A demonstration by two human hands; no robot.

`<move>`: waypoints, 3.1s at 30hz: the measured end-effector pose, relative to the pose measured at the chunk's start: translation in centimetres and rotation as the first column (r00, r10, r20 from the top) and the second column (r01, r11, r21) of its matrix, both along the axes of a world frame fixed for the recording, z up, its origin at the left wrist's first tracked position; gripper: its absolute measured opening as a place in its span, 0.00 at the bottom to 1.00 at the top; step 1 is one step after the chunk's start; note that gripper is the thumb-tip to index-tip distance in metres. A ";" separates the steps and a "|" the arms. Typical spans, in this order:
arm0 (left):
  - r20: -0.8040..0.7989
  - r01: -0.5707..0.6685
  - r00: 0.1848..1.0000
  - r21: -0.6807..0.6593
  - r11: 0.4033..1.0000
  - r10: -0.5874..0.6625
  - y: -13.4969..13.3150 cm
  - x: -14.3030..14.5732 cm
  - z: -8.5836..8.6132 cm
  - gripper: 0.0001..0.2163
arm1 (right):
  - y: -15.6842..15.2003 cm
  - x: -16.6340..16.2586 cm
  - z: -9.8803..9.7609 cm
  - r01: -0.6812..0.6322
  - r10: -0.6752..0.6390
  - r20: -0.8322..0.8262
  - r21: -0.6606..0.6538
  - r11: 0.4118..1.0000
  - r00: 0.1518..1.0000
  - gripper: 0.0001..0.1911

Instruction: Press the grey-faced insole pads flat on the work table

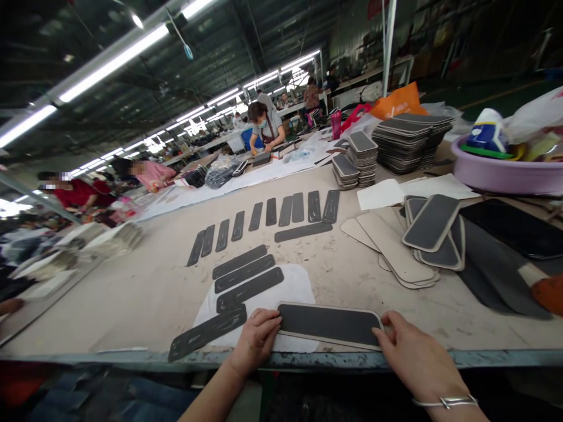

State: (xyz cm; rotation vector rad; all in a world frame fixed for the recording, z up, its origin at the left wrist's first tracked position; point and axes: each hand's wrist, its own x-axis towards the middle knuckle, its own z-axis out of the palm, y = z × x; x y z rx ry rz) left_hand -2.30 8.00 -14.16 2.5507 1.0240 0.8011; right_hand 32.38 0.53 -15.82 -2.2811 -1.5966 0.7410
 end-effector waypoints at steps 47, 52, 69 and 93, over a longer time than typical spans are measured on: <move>-0.529 -0.216 0.847 -0.417 0.883 -0.042 4.7 6.3 5.7 0.14 | -2.1 -3.5 -2.3 -0.265 0.128 0.315 0.446 0.855 0.940 0.37; -0.268 -0.151 0.963 -0.564 0.812 -0.007 3.0 5.7 6.2 0.05 | -2.4 -2.4 -1.5 0.051 0.065 -0.182 0.569 0.821 0.981 0.35; 0.180 0.056 0.919 -0.941 0.335 0.352 -3.9 10.0 3.9 0.18 | -2.7 2.4 2.1 0.510 -0.061 -0.867 0.233 0.828 0.495 0.22; 0.481 0.204 0.757 -0.817 0.540 0.442 8.9 33.6 12.4 0.11 | -2.5 2.2 0.4 0.531 -0.115 -0.963 0.032 0.847 0.243 0.34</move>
